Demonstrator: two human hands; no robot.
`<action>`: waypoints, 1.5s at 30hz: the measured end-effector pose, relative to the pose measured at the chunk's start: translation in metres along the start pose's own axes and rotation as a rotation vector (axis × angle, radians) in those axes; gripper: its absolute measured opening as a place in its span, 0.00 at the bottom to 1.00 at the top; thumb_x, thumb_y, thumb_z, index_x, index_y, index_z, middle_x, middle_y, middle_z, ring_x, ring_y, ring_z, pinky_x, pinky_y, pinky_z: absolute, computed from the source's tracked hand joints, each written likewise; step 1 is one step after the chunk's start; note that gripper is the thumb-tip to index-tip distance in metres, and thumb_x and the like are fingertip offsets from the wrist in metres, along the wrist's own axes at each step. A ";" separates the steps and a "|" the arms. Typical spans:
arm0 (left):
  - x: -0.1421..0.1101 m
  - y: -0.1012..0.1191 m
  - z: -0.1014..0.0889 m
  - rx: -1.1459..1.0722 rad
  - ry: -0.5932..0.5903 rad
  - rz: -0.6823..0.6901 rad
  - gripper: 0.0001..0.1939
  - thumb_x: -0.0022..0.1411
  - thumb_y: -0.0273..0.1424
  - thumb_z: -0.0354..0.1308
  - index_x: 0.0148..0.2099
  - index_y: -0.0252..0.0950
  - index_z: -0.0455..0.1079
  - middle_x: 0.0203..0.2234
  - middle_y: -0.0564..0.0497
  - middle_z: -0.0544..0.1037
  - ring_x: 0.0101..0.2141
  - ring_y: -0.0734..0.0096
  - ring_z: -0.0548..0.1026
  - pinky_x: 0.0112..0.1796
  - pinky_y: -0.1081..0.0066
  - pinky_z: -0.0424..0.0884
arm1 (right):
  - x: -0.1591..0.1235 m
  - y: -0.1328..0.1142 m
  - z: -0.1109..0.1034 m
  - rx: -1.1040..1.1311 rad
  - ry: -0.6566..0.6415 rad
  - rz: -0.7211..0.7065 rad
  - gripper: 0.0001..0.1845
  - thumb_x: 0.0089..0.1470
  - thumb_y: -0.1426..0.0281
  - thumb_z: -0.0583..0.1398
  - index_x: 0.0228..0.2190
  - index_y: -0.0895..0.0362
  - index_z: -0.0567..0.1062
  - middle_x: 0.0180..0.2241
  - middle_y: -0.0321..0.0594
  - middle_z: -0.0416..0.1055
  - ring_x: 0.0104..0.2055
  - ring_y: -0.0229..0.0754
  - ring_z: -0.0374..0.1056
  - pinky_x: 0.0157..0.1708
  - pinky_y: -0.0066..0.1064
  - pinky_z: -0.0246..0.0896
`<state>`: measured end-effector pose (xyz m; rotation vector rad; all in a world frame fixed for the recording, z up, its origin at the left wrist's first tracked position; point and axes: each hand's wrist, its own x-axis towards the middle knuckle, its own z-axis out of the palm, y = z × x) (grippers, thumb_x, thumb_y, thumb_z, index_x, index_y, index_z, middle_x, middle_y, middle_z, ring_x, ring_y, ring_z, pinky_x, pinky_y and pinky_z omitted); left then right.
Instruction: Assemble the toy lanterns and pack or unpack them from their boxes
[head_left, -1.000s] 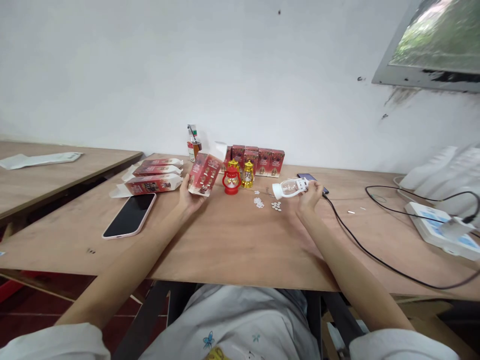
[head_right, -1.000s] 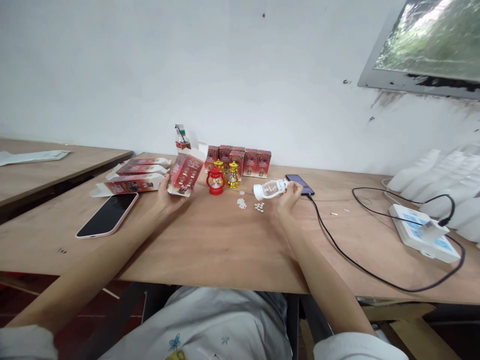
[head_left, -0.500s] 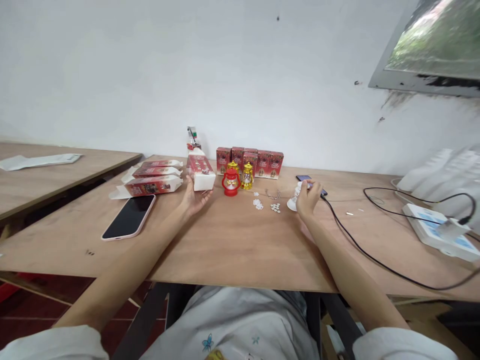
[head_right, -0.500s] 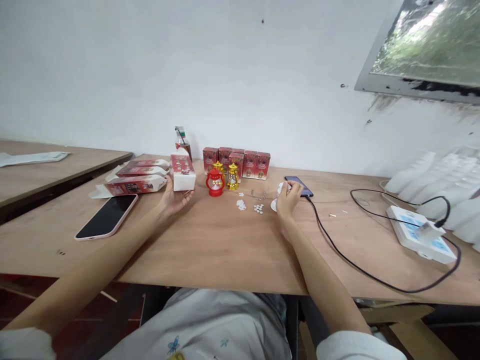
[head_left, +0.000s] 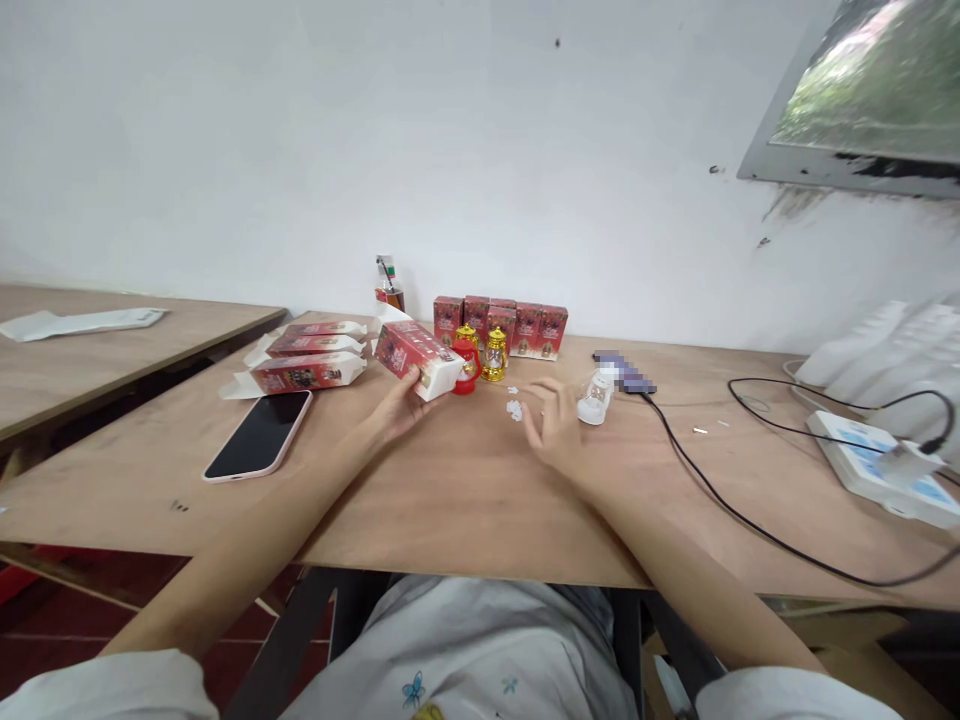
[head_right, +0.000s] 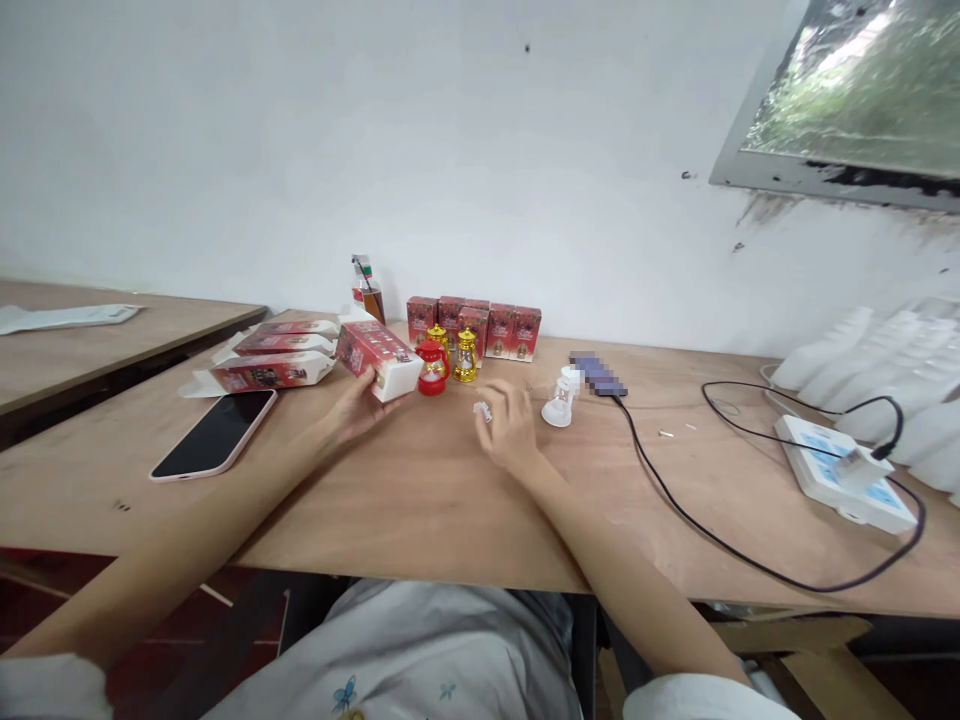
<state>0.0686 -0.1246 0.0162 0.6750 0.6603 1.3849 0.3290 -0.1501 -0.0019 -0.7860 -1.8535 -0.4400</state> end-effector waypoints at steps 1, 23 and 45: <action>-0.001 -0.002 0.000 -0.005 -0.020 -0.017 0.15 0.61 0.32 0.57 0.49 0.34 0.68 0.41 0.46 0.78 0.40 0.66 0.77 0.44 0.66 0.74 | 0.000 -0.010 0.002 0.021 -0.034 -0.025 0.17 0.58 0.70 0.52 0.49 0.57 0.65 0.45 0.51 0.67 0.48 0.48 0.64 0.47 0.43 0.59; -0.014 -0.034 0.001 0.208 -0.310 -0.237 0.13 0.50 0.16 0.63 0.40 0.31 0.73 0.33 0.47 0.79 0.33 0.69 0.78 0.41 0.70 0.73 | -0.001 -0.026 0.006 0.145 -0.136 -0.083 0.13 0.55 0.60 0.59 0.37 0.57 0.70 0.38 0.46 0.72 0.42 0.45 0.67 0.41 0.37 0.59; -0.010 -0.032 0.002 0.153 -0.226 -0.224 0.02 0.56 0.21 0.61 0.33 0.31 0.73 0.27 0.50 0.77 0.29 0.73 0.77 0.42 0.70 0.73 | -0.002 -0.023 0.003 0.161 -0.309 -0.110 0.14 0.60 0.64 0.52 0.41 0.56 0.74 0.36 0.42 0.72 0.37 0.42 0.63 0.38 0.36 0.53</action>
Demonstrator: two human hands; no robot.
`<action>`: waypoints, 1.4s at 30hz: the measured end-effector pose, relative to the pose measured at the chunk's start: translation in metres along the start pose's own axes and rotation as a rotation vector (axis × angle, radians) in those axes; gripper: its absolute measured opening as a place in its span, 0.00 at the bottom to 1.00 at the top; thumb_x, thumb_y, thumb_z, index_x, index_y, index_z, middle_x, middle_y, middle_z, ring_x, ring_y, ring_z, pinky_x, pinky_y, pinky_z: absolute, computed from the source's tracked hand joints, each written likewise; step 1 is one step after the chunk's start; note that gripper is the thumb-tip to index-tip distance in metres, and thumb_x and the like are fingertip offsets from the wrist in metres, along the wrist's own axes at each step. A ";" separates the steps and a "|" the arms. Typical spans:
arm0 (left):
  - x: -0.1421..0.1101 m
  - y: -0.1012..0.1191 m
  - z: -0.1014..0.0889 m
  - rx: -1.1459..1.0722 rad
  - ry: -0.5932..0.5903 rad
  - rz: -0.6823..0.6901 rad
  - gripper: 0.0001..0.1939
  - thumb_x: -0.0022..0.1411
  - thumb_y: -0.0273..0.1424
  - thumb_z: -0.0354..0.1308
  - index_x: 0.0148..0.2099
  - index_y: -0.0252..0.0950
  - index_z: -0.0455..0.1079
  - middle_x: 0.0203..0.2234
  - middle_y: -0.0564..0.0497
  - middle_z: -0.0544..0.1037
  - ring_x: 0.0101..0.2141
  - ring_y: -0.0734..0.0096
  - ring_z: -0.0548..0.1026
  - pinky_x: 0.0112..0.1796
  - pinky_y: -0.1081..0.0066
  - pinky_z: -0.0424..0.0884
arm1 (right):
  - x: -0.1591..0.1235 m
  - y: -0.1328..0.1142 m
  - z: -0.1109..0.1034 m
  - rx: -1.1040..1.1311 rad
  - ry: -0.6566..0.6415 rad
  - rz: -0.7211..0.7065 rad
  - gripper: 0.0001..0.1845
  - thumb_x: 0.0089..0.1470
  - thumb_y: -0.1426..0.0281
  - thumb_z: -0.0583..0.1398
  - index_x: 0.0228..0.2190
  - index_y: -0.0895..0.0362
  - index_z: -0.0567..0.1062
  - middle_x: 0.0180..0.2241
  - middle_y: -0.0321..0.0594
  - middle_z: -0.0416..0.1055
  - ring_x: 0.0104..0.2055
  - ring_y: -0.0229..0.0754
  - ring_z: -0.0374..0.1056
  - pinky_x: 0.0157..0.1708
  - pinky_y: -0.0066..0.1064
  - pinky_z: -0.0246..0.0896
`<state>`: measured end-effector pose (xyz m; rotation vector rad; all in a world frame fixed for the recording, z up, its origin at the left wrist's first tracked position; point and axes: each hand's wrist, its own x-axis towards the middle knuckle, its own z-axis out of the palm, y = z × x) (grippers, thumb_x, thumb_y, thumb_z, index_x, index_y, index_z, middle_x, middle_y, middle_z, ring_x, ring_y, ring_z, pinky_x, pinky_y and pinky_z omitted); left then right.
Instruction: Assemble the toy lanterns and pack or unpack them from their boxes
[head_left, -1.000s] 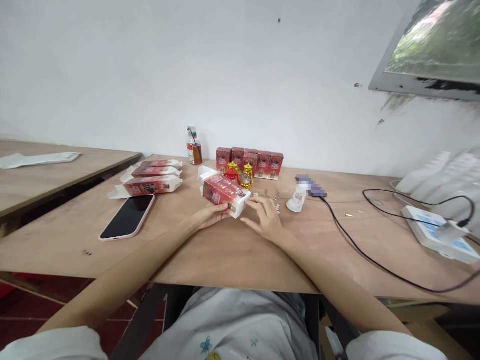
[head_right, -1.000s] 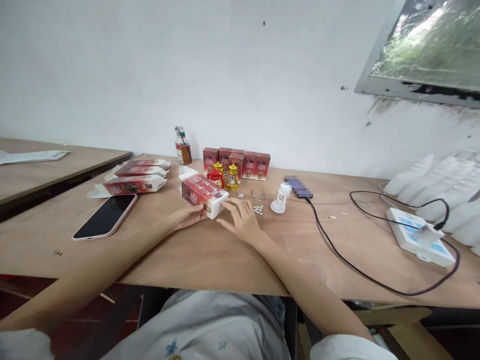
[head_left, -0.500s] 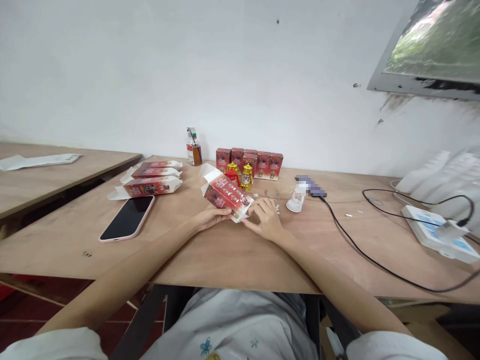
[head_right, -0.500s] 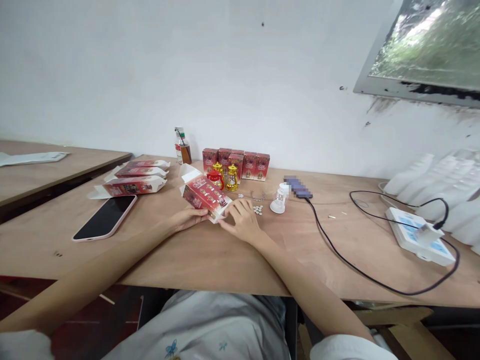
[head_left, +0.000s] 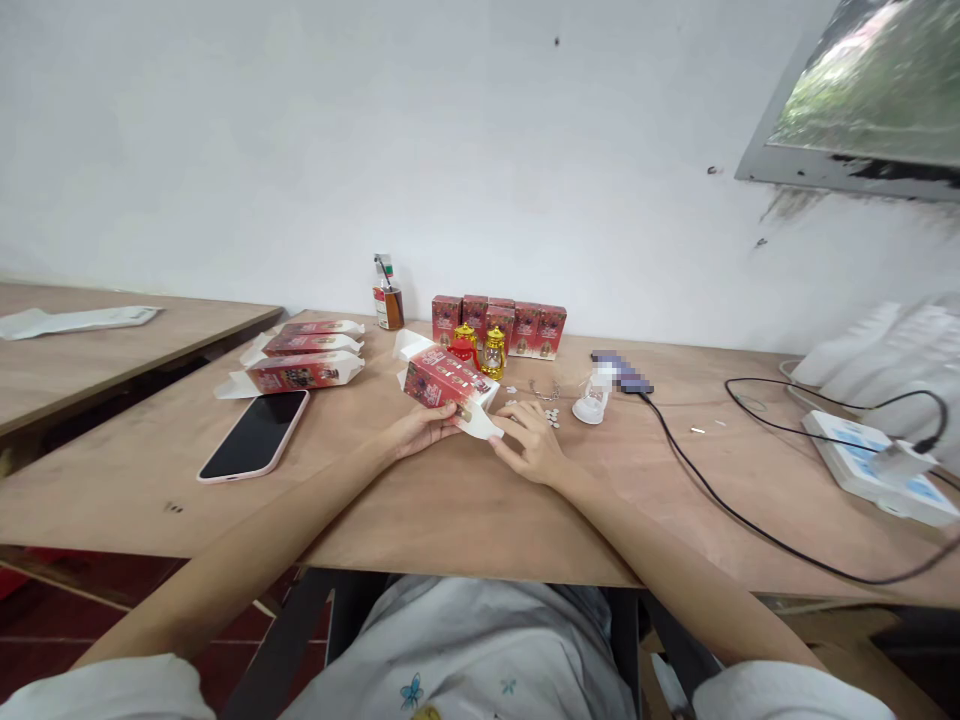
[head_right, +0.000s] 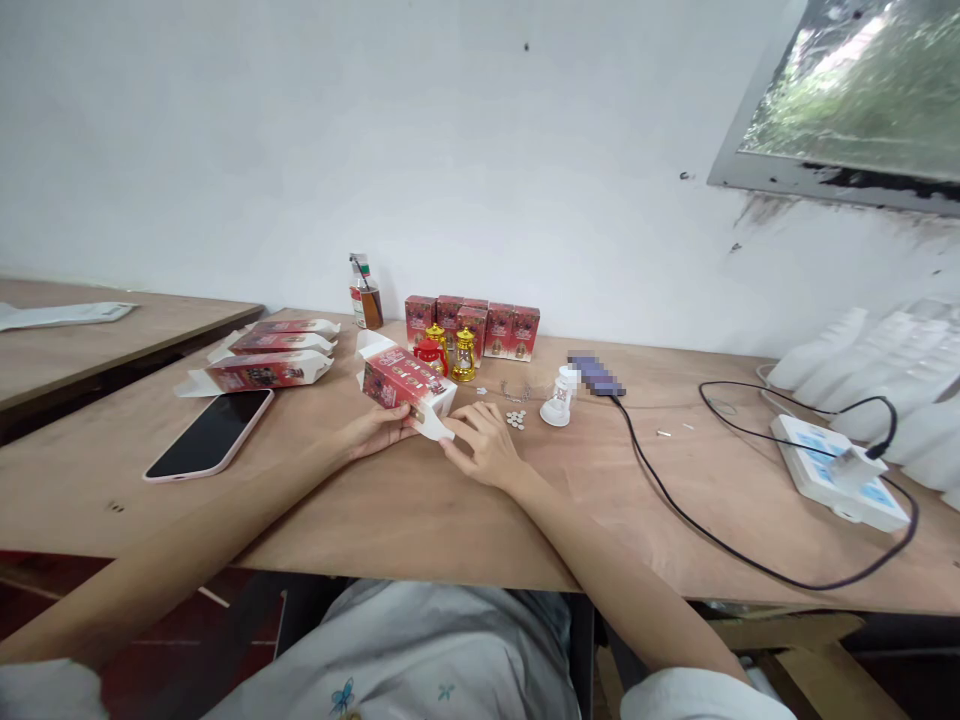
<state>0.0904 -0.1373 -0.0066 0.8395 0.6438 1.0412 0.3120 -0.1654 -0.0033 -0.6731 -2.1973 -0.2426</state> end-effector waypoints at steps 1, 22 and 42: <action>0.000 0.000 0.000 -0.003 0.002 -0.001 0.02 0.56 0.21 0.60 0.33 0.31 0.73 0.26 0.50 0.77 0.29 0.73 0.76 0.43 0.69 0.73 | 0.000 0.000 0.000 -0.008 -0.013 0.009 0.15 0.60 0.64 0.52 0.42 0.57 0.73 0.36 0.43 0.72 0.37 0.42 0.63 0.38 0.36 0.53; -0.001 0.006 0.009 -0.030 0.112 0.121 0.15 0.56 0.38 0.61 0.43 0.35 0.72 0.41 0.46 0.79 0.45 0.60 0.75 0.46 0.64 0.71 | 0.002 -0.003 0.009 -0.441 -0.078 0.047 0.19 0.60 0.62 0.51 0.44 0.59 0.73 0.43 0.50 0.71 0.42 0.50 0.62 0.42 0.41 0.51; -0.001 0.019 0.014 -0.016 0.319 0.387 0.14 0.51 0.28 0.64 0.42 0.35 0.71 0.42 0.47 0.79 0.41 0.62 0.77 0.44 0.63 0.74 | 0.001 -0.002 0.006 0.010 -0.025 0.454 0.16 0.61 0.64 0.49 0.47 0.57 0.67 0.44 0.45 0.70 0.42 0.45 0.69 0.43 0.38 0.61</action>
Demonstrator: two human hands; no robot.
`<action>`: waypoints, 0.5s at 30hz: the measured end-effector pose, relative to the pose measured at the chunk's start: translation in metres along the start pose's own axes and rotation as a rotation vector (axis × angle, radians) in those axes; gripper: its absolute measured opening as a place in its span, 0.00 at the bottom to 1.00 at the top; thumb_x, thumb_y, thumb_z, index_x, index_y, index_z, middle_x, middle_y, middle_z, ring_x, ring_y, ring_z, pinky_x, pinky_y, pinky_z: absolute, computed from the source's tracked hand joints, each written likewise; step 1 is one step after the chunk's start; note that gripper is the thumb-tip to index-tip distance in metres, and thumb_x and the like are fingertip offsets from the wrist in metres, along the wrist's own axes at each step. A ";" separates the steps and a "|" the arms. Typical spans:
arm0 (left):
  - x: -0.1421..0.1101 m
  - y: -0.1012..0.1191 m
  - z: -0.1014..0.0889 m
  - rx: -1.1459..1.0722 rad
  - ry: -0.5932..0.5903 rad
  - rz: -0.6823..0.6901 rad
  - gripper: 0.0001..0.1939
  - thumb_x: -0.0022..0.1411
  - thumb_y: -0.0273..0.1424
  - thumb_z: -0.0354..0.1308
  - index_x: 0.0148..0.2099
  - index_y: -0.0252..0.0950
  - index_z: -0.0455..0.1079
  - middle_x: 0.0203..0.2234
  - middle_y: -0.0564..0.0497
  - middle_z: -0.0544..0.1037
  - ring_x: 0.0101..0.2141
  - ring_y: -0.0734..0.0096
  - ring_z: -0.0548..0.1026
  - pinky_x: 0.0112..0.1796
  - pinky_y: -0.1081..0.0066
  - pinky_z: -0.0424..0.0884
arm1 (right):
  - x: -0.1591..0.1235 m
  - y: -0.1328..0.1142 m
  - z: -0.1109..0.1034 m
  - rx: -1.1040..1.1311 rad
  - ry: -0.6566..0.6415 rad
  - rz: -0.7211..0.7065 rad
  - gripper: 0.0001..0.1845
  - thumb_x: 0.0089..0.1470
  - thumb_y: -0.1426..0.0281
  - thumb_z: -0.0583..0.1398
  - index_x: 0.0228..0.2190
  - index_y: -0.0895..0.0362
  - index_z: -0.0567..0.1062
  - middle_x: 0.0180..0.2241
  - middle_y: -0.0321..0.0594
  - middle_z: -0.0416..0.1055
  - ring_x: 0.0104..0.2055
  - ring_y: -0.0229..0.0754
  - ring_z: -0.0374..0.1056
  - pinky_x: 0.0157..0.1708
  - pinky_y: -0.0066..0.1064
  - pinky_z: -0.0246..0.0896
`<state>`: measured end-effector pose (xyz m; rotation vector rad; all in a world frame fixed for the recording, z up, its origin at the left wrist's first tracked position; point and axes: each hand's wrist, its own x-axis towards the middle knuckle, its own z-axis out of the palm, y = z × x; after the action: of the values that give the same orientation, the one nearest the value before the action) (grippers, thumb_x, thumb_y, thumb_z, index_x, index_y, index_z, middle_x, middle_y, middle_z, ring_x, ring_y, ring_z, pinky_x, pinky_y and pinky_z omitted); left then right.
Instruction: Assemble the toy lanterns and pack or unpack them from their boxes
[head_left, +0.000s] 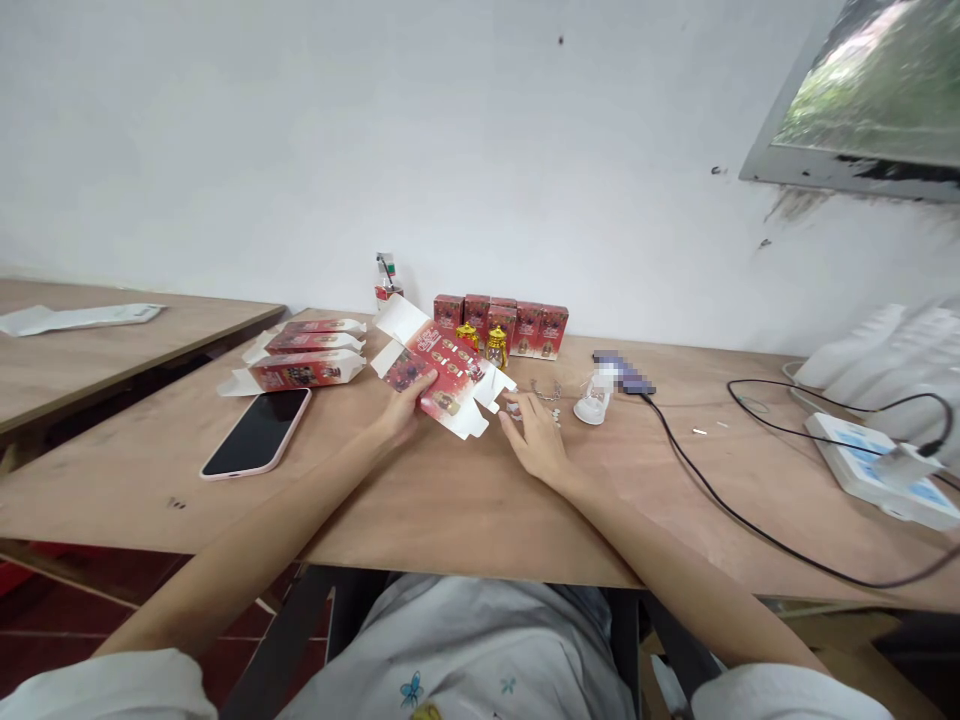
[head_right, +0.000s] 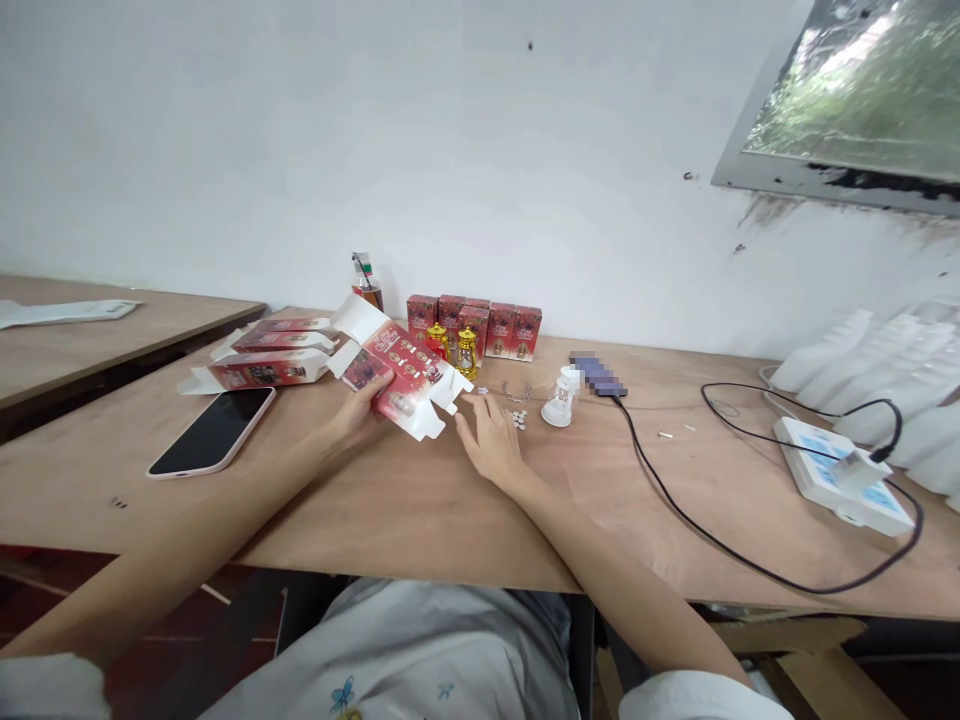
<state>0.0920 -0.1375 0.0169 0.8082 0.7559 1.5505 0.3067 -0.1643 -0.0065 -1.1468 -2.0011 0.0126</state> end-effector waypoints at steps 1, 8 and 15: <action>0.002 0.003 -0.001 -0.009 0.005 0.031 0.14 0.51 0.27 0.64 0.42 0.34 0.71 0.41 0.47 0.79 0.40 0.63 0.77 0.43 0.65 0.74 | 0.000 -0.002 0.000 -0.020 0.005 -0.051 0.16 0.60 0.65 0.50 0.47 0.57 0.67 0.43 0.46 0.70 0.42 0.45 0.68 0.43 0.38 0.60; 0.023 0.043 -0.018 -0.111 0.285 0.249 0.09 0.54 0.22 0.59 0.40 0.33 0.70 0.35 0.49 0.79 0.35 0.72 0.77 0.34 0.76 0.75 | -0.001 -0.005 -0.002 -0.116 0.050 -0.227 0.13 0.60 0.69 0.50 0.43 0.59 0.69 0.39 0.45 0.72 0.40 0.45 0.68 0.39 0.36 0.58; 0.033 0.075 -0.041 -0.022 0.551 0.350 0.14 0.54 0.30 0.60 0.44 0.38 0.66 0.31 0.54 0.76 0.31 0.72 0.76 0.33 0.71 0.76 | -0.001 -0.004 -0.001 -0.142 0.050 -0.237 0.12 0.59 0.69 0.50 0.42 0.59 0.69 0.39 0.45 0.73 0.39 0.45 0.68 0.38 0.36 0.57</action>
<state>0.0137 -0.1147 0.0597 0.5108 1.0271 2.1354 0.3048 -0.1674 -0.0053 -0.9789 -2.1076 -0.2801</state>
